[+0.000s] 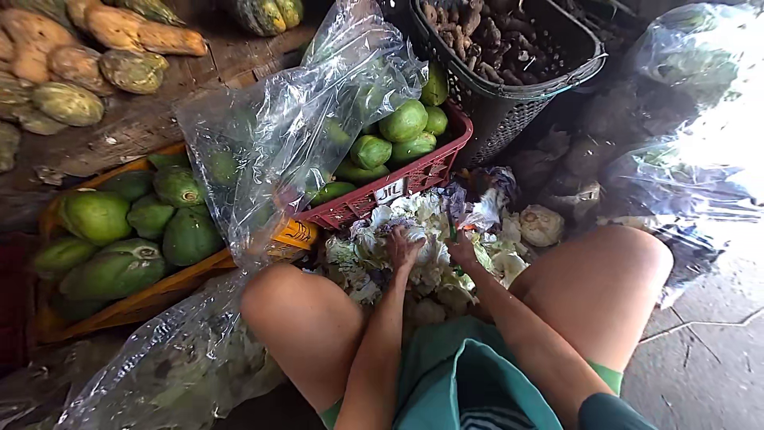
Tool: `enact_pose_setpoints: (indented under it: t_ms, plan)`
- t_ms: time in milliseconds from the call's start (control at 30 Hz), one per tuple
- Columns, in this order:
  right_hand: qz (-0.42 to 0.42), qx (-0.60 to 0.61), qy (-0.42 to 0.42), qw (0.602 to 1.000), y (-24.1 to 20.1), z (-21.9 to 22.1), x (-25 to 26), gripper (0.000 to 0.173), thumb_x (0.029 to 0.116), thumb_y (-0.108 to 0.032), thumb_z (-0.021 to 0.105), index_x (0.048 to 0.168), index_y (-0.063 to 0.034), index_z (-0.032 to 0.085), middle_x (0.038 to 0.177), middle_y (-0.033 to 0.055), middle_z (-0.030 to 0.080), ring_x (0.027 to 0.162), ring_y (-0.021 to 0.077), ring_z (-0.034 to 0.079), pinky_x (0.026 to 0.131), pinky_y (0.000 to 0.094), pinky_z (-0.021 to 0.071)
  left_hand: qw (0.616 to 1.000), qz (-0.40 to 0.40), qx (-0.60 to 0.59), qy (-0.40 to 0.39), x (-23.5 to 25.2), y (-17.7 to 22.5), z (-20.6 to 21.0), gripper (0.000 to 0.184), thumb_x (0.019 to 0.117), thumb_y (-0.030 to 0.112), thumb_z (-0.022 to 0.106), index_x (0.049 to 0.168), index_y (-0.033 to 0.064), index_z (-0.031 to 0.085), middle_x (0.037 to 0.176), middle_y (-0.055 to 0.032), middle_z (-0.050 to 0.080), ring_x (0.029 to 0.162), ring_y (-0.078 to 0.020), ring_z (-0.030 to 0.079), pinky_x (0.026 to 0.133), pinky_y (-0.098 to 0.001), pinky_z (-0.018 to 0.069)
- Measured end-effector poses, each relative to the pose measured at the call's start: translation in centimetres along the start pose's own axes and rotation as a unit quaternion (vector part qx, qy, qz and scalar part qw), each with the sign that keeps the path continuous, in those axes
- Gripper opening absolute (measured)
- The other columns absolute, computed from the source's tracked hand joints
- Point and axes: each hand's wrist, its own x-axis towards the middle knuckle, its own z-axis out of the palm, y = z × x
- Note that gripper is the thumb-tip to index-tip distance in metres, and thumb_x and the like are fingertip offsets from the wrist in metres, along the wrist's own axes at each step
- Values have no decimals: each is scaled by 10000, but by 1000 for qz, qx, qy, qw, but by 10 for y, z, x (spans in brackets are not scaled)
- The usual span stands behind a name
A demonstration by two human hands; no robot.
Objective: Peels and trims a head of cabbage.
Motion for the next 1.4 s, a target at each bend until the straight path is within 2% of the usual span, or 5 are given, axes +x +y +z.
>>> enact_pose_setpoints:
  t_ms: [133, 667, 933, 1067, 1400]
  plan:
    - [-126, -58, -41, 989, 8, 14, -6, 660, 1010, -335, 650, 1512, 27, 420, 1394, 311, 559, 1268, 425, 573, 1084, 562, 431, 997, -23, 24, -71, 0, -4, -11, 815, 780, 309, 887, 1468, 86, 513, 1571, -321, 299, 1441, -465, 339, 1155, -543, 367]
    - [-82, -235, -101, 963, -14, 22, -51, 670, 994, -471, 623, 1379, 68, 525, 1381, 288, 565, 1289, 416, 570, 1066, 573, 453, 970, 6, 170, -175, -47, 14, -22, 999, 807, 23, 767, 1620, 69, 187, 1627, -293, 208, 1489, -466, 267, 1185, -566, 322]
    - [-3, -172, -140, 975, -17, 4, -72, 601, 991, -463, 644, 1231, 86, 603, 1168, 273, 639, 1051, 371, 634, 922, 551, 486, 970, 4, 149, -193, -59, 25, -29, 913, 878, 31, 720, 1612, 23, 177, 1632, -322, 182, 1494, -479, 263, 1194, -544, 310]
    - [-18, -145, -90, 985, -37, -40, -78, 407, 977, -216, 650, 1268, 64, 596, 1135, 256, 647, 980, 350, 641, 880, 533, 500, 995, -31, 56, -81, -38, -3, -5, 1068, 702, 450, 908, 1546, 62, 382, 1565, -301, 348, 1431, -447, 386, 1144, -532, 393]
    - [-174, -149, -26, 973, -79, -126, -65, 389, 983, -253, 708, 1194, 64, 631, 1075, 278, 648, 961, 391, 632, 864, 579, 494, 991, -68, -117, -24, -37, -17, -19, 853, 838, 287, 847, 1512, 14, 399, 1462, -297, 488, 1362, -422, 482, 1109, -575, 414]
